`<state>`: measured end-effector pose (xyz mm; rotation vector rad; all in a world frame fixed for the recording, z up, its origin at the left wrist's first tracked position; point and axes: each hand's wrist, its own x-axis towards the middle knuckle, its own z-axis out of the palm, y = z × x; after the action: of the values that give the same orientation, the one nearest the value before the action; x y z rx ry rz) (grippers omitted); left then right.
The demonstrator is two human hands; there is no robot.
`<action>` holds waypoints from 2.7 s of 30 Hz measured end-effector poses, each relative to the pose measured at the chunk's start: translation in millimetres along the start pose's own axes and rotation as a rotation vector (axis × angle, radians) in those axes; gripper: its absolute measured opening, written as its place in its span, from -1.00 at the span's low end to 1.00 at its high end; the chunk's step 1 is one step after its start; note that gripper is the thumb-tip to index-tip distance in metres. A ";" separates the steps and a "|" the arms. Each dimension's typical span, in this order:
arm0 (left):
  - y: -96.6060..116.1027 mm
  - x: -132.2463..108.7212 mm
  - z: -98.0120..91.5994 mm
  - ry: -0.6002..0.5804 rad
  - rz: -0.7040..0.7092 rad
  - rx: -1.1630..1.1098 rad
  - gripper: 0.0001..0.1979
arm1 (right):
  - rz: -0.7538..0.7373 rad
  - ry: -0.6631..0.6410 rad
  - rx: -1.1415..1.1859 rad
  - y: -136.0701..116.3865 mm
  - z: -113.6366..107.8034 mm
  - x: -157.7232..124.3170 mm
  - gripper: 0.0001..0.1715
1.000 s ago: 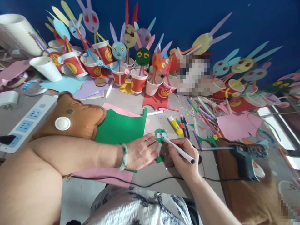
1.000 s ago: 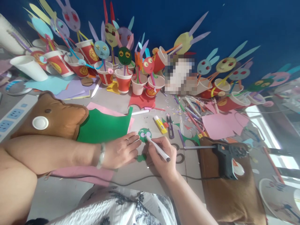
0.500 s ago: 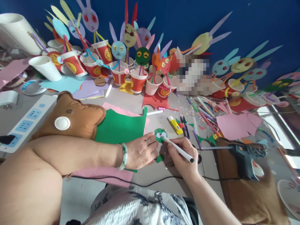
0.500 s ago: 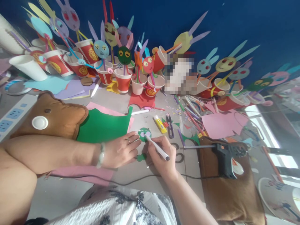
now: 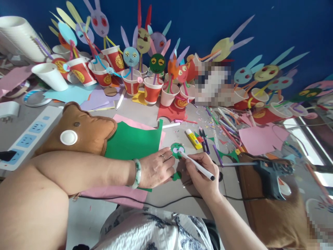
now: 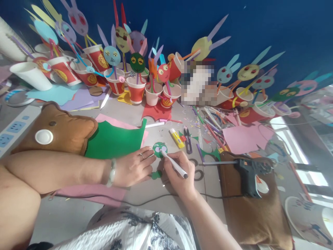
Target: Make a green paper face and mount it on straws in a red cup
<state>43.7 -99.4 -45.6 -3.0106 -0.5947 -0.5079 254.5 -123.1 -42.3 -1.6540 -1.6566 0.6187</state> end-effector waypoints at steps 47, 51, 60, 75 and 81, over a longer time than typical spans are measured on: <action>0.8 -0.4 1.1 0.002 -0.005 0.021 -0.73 | 0.024 0.005 -0.040 2.9 1.2 -0.5 -0.83; 0.2 -0.3 0.6 0.010 0.002 0.012 -0.73 | 0.029 -0.001 -0.021 5.0 1.6 -0.8 -0.83; 0.4 -0.5 0.1 0.006 -0.002 0.014 -0.73 | 0.017 0.006 -0.024 1.8 1.2 0.1 -0.83; 0.5 -0.5 0.7 0.006 -0.005 0.026 -0.73 | 0.039 -0.001 -0.016 0.1 1.5 -0.4 -0.80; 0.0 -0.2 0.2 0.013 0.000 0.010 -0.73 | 0.044 0.004 -0.023 0.1 1.6 -1.2 -0.79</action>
<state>43.6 -99.5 -45.8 -2.9958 -0.5946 -0.5221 253.3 -124.0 -43.6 -1.7111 -1.6335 0.6196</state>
